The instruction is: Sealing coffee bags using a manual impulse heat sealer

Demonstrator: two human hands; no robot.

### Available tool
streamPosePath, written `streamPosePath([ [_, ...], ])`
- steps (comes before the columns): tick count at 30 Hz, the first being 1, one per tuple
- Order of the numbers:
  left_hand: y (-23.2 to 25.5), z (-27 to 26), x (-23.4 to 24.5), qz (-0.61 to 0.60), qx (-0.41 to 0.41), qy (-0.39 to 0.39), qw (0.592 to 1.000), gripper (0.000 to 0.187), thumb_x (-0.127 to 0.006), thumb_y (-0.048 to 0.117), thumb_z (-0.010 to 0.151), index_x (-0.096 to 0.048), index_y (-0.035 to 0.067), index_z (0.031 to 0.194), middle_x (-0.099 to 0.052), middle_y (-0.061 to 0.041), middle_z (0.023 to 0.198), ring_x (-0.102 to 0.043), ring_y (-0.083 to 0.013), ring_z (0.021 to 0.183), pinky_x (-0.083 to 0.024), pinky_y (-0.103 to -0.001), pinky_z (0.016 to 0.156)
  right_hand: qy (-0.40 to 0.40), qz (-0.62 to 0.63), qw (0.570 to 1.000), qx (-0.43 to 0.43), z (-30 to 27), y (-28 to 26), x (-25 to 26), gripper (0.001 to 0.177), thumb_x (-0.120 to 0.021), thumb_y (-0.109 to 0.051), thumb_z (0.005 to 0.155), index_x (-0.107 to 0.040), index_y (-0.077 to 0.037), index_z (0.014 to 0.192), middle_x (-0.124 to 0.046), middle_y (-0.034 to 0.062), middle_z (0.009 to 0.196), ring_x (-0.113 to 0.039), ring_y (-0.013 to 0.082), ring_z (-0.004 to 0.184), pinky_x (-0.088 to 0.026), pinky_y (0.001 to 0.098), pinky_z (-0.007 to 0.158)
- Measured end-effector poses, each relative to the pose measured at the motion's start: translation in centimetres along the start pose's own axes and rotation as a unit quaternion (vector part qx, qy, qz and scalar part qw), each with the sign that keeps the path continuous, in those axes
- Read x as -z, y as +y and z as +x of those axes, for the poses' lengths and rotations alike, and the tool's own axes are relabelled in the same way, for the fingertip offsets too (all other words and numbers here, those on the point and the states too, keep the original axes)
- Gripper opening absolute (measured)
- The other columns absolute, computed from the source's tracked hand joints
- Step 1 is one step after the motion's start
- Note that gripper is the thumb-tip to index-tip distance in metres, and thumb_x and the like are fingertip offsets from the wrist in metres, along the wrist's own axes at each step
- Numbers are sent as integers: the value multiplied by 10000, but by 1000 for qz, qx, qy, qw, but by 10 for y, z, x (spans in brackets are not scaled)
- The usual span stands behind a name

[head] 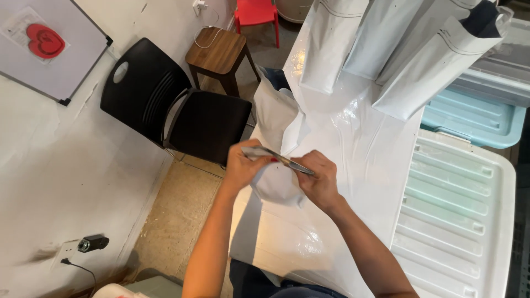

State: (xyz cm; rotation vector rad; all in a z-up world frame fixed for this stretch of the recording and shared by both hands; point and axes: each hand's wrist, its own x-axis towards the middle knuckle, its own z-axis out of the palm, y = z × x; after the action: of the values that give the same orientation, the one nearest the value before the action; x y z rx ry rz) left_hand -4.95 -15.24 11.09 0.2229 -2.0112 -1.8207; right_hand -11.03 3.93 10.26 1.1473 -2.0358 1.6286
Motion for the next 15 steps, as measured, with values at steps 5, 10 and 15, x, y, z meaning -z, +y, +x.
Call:
streamPosePath([
  [5,-50,30,27,76,-79,92,990,328,-1016,229,622,-720,126,721,-702,-17,681,-634,-101,644,-493,-241,672,22,-38,998,44,14,35,-43,116,-808,-32,853,-791,-142,887,-686,37,694,-584,262,606,-530,330,614],
  [10,-97,-29,10,131,-83,232,960,1275,-985,343,580,-227,-15,1541,-284,-301,1502,-253,-495,1430,-180,-631,1191,17,46,989,-136,34,55,-30,254,-756,-136,932,-666,-61,1158,-690,134,1085,-593,331,996,-506,461,875],
  [15,-129,-73,-61,117,-21,243,963,1577,-1019,465,489,-22,-49,1598,-120,-380,1513,-148,-616,1421,-101,-726,1158,38,19,960,-276,89,57,-34,963,-862,-185,871,-229,48,1558,-377,357,1510,-330,590,1397,-300,768,1092],
])
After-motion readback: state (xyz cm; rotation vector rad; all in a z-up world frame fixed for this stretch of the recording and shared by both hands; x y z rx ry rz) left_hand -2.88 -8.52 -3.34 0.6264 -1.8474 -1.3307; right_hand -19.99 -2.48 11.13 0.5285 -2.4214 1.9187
